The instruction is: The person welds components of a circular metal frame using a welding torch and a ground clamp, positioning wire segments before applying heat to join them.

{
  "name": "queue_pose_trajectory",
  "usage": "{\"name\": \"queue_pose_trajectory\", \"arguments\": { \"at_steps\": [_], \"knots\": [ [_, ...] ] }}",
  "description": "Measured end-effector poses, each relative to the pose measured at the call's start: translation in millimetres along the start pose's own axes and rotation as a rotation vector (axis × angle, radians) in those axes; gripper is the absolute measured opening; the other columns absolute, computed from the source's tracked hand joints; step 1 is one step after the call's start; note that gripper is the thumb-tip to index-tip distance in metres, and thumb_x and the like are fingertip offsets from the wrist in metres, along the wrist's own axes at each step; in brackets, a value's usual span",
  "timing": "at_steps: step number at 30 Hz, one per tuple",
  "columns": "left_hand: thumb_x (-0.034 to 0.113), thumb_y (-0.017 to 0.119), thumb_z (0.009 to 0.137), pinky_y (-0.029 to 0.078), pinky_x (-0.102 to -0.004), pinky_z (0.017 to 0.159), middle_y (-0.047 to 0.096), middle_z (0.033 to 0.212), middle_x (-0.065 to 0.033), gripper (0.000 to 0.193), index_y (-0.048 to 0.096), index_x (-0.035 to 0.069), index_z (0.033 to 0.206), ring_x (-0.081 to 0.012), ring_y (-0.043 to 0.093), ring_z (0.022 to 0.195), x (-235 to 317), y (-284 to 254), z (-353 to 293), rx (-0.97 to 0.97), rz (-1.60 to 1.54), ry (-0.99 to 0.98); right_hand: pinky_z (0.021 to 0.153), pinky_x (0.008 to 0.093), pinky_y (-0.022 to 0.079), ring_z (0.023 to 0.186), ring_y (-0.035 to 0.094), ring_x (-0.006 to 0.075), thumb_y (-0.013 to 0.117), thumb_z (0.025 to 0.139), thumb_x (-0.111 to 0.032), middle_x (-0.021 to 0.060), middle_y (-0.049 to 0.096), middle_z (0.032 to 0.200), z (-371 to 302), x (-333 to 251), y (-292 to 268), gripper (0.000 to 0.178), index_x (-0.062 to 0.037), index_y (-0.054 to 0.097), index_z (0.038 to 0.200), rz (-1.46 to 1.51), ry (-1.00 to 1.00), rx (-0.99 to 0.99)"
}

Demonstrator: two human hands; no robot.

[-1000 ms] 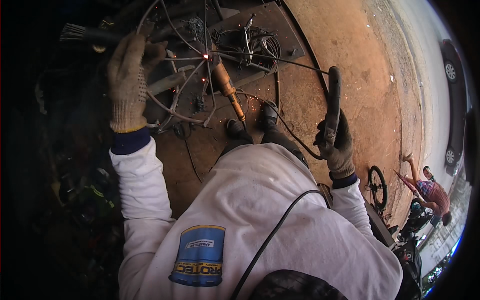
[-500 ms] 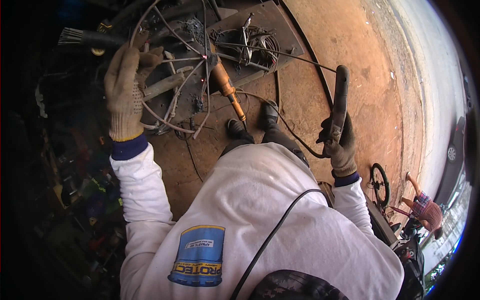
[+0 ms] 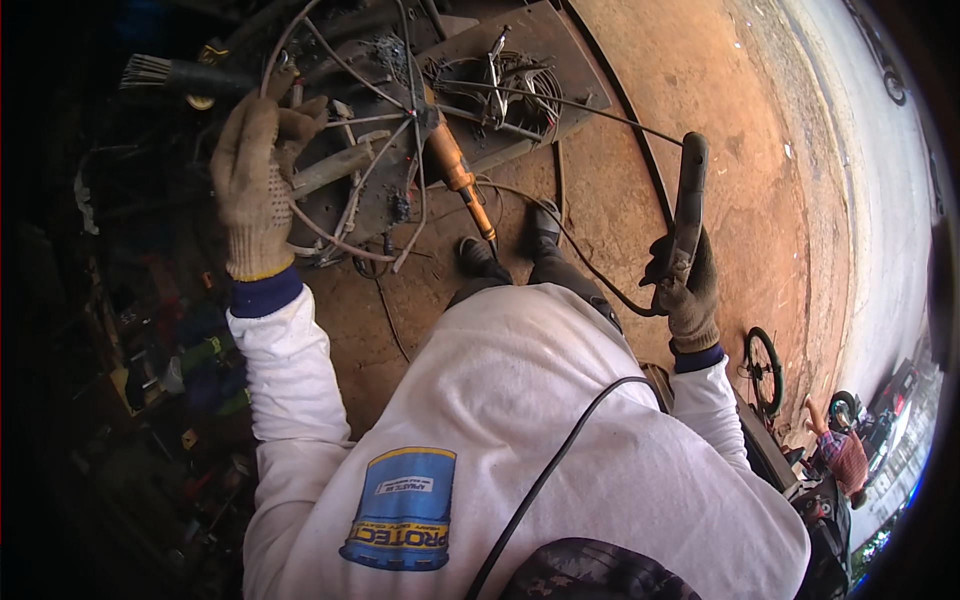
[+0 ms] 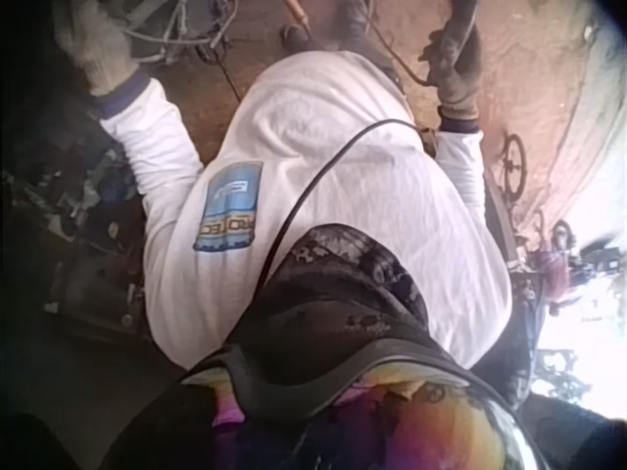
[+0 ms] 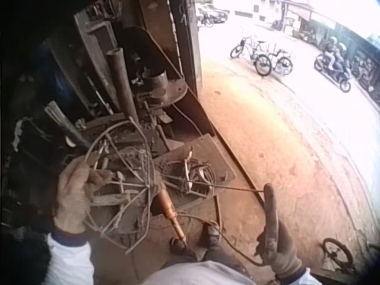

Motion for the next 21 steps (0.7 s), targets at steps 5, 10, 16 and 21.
{"name": "queue_pose_trajectory", "arguments": {
  "at_steps": [5, 10, 16, 21],
  "knots": [
    [0.026, 0.060, 0.103, 0.054, -0.0472, 0.102, 0.067, 0.085, -0.0092, 0.046, 0.056, -0.007, 0.134, -0.0315, 0.068, 0.107, 1.1, 2.5, 1.7, 0.024, -0.016, -0.027, 0.067, 0.0286, 0.057, 0.076, 0.060, 0.0111, 0.084, 0.078, -0.032, 0.0068, 0.057, 0.105, 1.1, 6.6, -3.8, 0.100, -0.0034, 0.028, 0.156, 0.025, -0.015, -0.015],
    [0.025, 0.060, 0.103, 0.054, -0.0466, 0.102, 0.068, 0.085, -0.0092, 0.045, 0.057, -0.007, 0.134, -0.0308, 0.069, 0.107, -0.6, 1.5, 1.0, 0.036, -0.080, -0.069, 0.067, 0.0292, 0.057, 0.077, 0.061, 0.0125, 0.087, 0.076, -0.035, 0.0075, 0.057, 0.105, 1.9, 5.9, -2.4, 0.103, -0.0021, 0.029, 0.156, 0.046, -0.031, -0.021],
    [0.025, 0.060, 0.102, 0.055, -0.0461, 0.100, 0.071, 0.087, -0.0110, 0.046, 0.056, -0.008, 0.134, -0.0293, 0.070, 0.103, -2.2, 1.0, 1.9, 0.015, -0.125, -0.084, 0.068, 0.0309, 0.058, 0.078, 0.062, 0.0134, 0.088, 0.074, -0.038, 0.0065, 0.058, 0.104, 4.9, 9.7, -7.8, 0.100, -0.0012, 0.035, 0.151, 0.044, -0.038, 0.004],
    [0.023, 0.059, 0.103, 0.059, -0.0482, 0.091, 0.072, 0.091, -0.0109, 0.043, 0.056, -0.005, 0.135, -0.0273, 0.070, 0.104, -0.4, 8.8, 3.6, 0.011, -0.122, -0.097, 0.071, 0.0334, 0.059, 0.079, 0.063, 0.0145, 0.088, 0.074, -0.037, 0.0065, 0.058, 0.105, 9.1, 11.2, -14.9, 0.095, -0.0010, 0.039, 0.146, 0.069, -0.019, 0.012]
  ]
}}
Point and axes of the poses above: each hand's wrist, its own z-axis towards the middle knuckle, its own y-axis out of the palm, x = y × z, the point moved 2 cm from there along z, towards the middle knuckle
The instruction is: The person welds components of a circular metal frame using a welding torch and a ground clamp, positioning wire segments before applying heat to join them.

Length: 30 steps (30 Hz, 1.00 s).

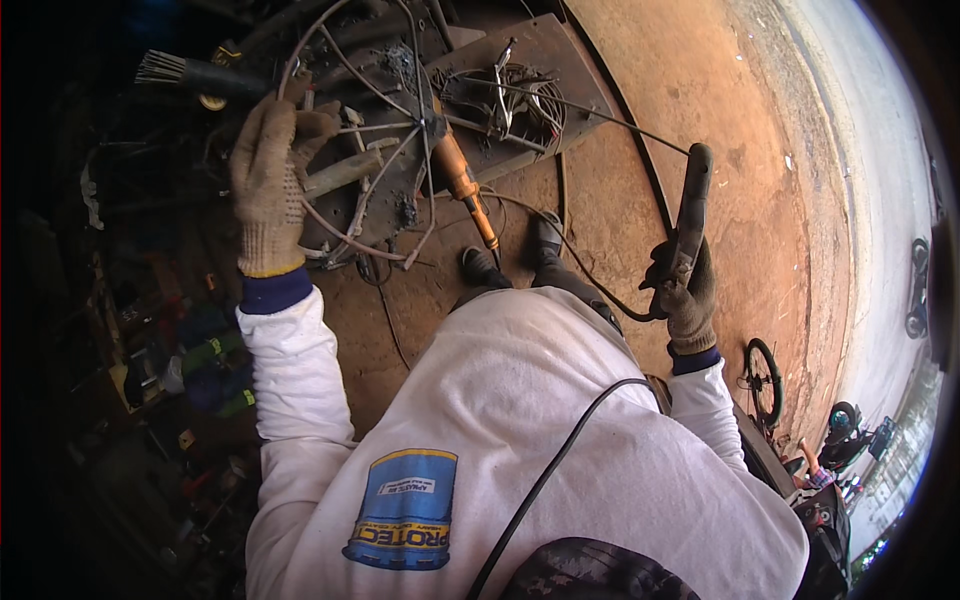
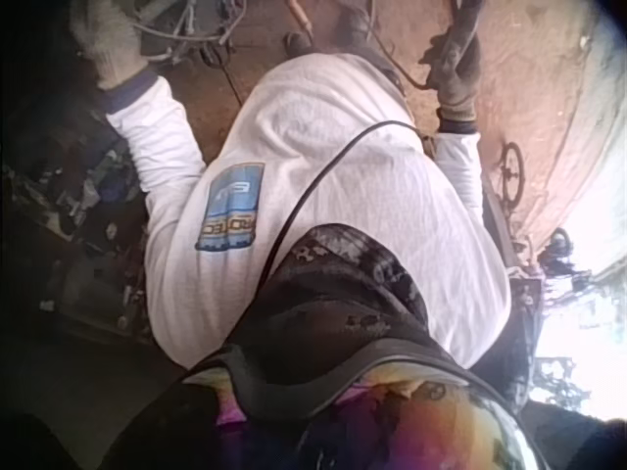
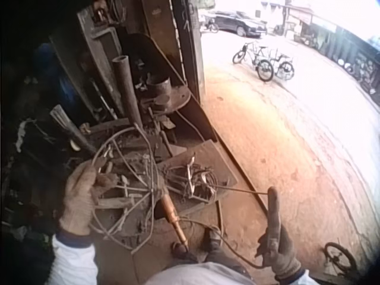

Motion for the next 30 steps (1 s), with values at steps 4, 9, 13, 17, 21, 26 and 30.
{"name": "queue_pose_trajectory", "arguments": {
  "at_steps": [4, 9, 13, 17, 21, 26, 30],
  "knots": [
    [0.025, 0.059, 0.103, 0.058, -0.0428, 0.097, 0.073, 0.092, -0.0109, 0.046, 0.054, -0.007, 0.137, -0.0276, 0.069, 0.106, 3.3, 9.5, -2.6, 0.021, -0.011, -0.084, 0.072, 0.0356, 0.060, 0.081, 0.064, 0.0171, 0.086, 0.076, -0.034, 0.0091, 0.059, 0.107, 3.9, 3.1, -5.9, 0.090, -0.0009, 0.040, 0.145, 0.013, -0.037, 0.012],
    [0.025, 0.056, 0.105, 0.060, -0.0440, 0.094, 0.073, 0.095, -0.0117, 0.045, 0.054, -0.004, 0.138, -0.0265, 0.068, 0.109, 7.8, 2.5, -9.1, -0.050, 0.079, 0.017, 0.072, 0.0381, 0.060, 0.086, 0.065, 0.0213, 0.081, 0.079, -0.034, 0.0130, 0.059, 0.110, -4.9, 10.4, -2.1, 0.082, -0.0007, 0.040, 0.142, 0.023, -0.103, 0.061],
    [0.025, 0.055, 0.105, 0.059, -0.0443, 0.096, 0.073, 0.096, -0.0125, 0.043, 0.055, -0.003, 0.138, -0.0260, 0.068, 0.109, 7.1, 0.4, -14.8, -0.051, 0.022, -0.018, 0.071, 0.0373, 0.059, 0.086, 0.066, 0.0205, 0.077, 0.084, -0.048, 0.0139, 0.062, 0.112, 2.7, 1.4, 0.2, 0.079, -0.0039, 0.043, 0.140, 0.009, -0.170, 0.088],
    [0.025, 0.056, 0.105, 0.061, -0.0450, 0.094, 0.072, 0.098, -0.0123, 0.042, 0.057, -0.002, 0.137, -0.0259, 0.068, 0.109, -1.6, -12.8, -17.6, -0.042, 0.020, -0.003, 0.070, 0.0374, 0.059, 0.085, 0.066, 0.0205, 0.077, 0.084, -0.050, 0.0148, 0.062, 0.114, 16.4, -10.3, 7.4, 0.079, -0.0048, 0.043, 0.140, 0.044, -0.225, 0.099],
    [0.022, 0.056, 0.105, 0.065, -0.0483, 0.084, 0.070, 0.102, -0.0123, 0.035, 0.060, -0.001, 0.130, -0.0245, 0.070, 0.103, -5.5, -13.5, -23.3, -0.045, -0.009, 0.027, 0.066, 0.0372, 0.060, 0.081, 0.065, 0.0202, 0.081, 0.078, -0.057, 0.0130, 0.061, 0.112, 60.1, -53.4, 35.3, 0.089, -0.0054, 0.042, 0.140, 0.052, -0.373, 0.050],
    [0.022, 0.054, 0.106, 0.059, -0.0430, 0.096, 0.069, 0.093, -0.0063, 0.039, 0.056, 0.001, 0.139, -0.0185, 0.069, 0.097, -13.3, -18.5, -29.4, -0.013, 0.052, 0.090, 0.066, 0.0317, 0.060, 0.082, 0.067, 0.0164, 0.083, 0.083, -0.045, 0.0063, 0.064, 0.100, 151.1, -140.6, 92.0, 0.072, -0.0034, 0.050, 0.132, 0.113, -0.719, -0.134],
    [0.029, 0.054, 0.106, 0.049, -0.0253, 0.073, 0.062, 0.084, -0.0003, 0.036, 0.067, 0.007, 0.132, -0.0095, 0.058, 0.077, -7.2, -10.2, -39.5, 0.093, 0.205, 0.140, 0.065, 0.0260, 0.057, 0.082, 0.070, 0.0149, 0.080, 0.086, -0.008, 0.0079, 0.071, 0.096, 195.2, -225.0, 184.5, 0.039, -0.0013, 0.060, 0.119, 0.224, -0.716, 0.044]
  ]
}}
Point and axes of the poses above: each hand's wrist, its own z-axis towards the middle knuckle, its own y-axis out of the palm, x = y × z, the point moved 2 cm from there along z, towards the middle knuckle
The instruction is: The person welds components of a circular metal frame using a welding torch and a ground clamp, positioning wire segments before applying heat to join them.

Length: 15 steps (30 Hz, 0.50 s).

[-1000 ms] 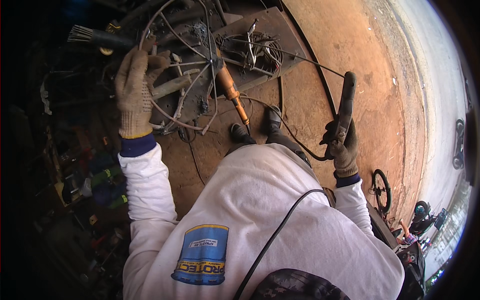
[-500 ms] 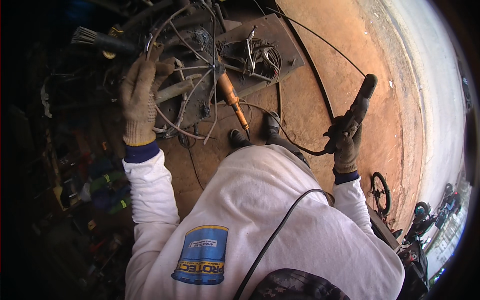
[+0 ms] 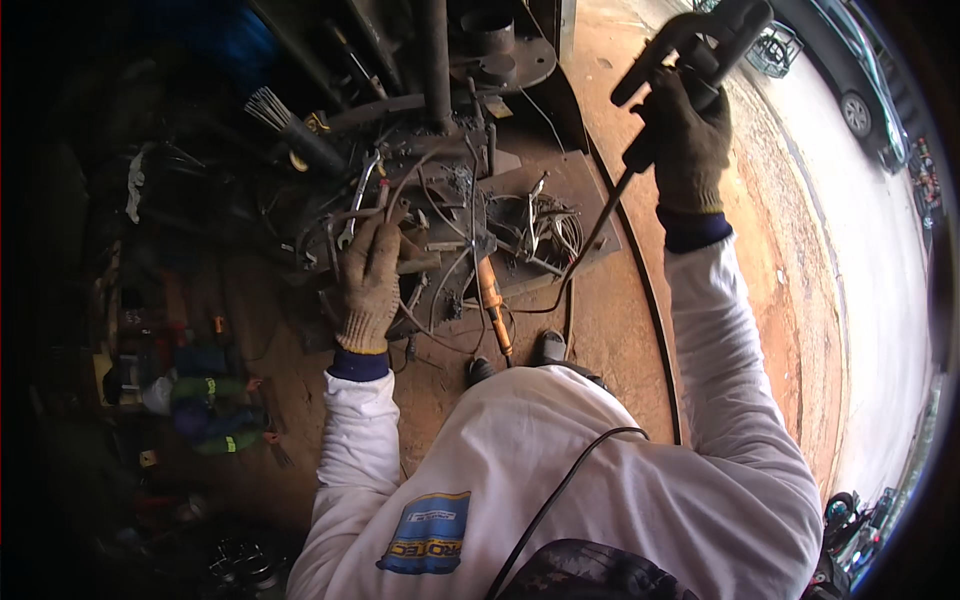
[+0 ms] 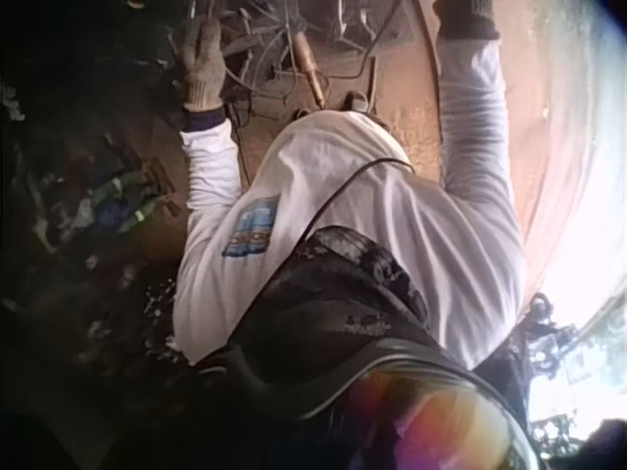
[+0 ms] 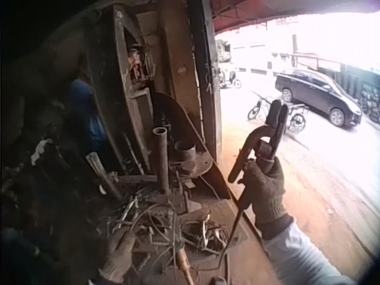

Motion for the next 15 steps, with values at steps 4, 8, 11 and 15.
{"name": "queue_pose_trajectory", "arguments": {
  "at_steps": [4, 8, 11, 15],
  "knots": [
    [0.026, 0.057, 0.105, 0.051, -0.0257, 0.072, 0.064, 0.080, -0.0018, 0.034, 0.068, 0.002, 0.127, -0.0093, 0.059, 0.074, 15.5, 4.5, -4.2, 0.089, 0.110, 0.030, 0.065, 0.0315, 0.059, 0.082, 0.070, 0.0189, 0.077, 0.090, -0.016, 0.0094, 0.071, 0.095, 67.4, 30.8, 81.8, 0.034, -0.0057, 0.064, 0.119, -0.104, -0.123, -0.036],
    [0.023, 0.055, 0.106, 0.050, -0.0254, 0.070, 0.066, 0.083, -0.0018, 0.032, 0.068, 0.002, 0.127, -0.0088, 0.060, 0.074, 12.4, 9.8, -6.6, 0.149, 0.132, 0.044, 0.051, 0.0289, 0.048, 0.059, 0.058, 0.0138, 0.074, 0.092, -0.013, 0.0027, 0.063, 0.081, 90.1, 51.8, 159.3, 0.030, -0.0049, 0.060, 0.117, 0.218, 0.092, -0.108],
    [0.020, 0.054, 0.106, 0.051, -0.0258, 0.070, 0.068, 0.087, -0.0027, 0.031, 0.068, 0.001, 0.126, -0.0088, 0.061, 0.075, 24.6, 13.5, -13.1, 0.141, 0.182, 0.040, 0.051, 0.0308, 0.048, 0.059, 0.059, 0.0146, 0.074, 0.092, -0.017, 0.0029, 0.063, 0.082, 104.5, 59.1, 190.1, 0.033, -0.0046, 0.060, 0.120, 0.101, 0.104, -0.140],
    [0.018, 0.054, 0.106, 0.052, -0.0253, 0.069, 0.071, 0.093, -0.0045, 0.030, 0.067, 0.001, 0.128, -0.0097, 0.064, 0.077, 17.7, 13.8, -12.4, 0.150, 0.225, 0.119, 0.057, 0.0310, 0.050, 0.064, 0.061, 0.0146, 0.076, 0.092, -0.021, 0.0030, 0.064, 0.082, 129.4, 79.4, 217.4, 0.034, -0.0045, 0.061, 0.118, 0.128, -0.041, -0.115]
  ]
}}
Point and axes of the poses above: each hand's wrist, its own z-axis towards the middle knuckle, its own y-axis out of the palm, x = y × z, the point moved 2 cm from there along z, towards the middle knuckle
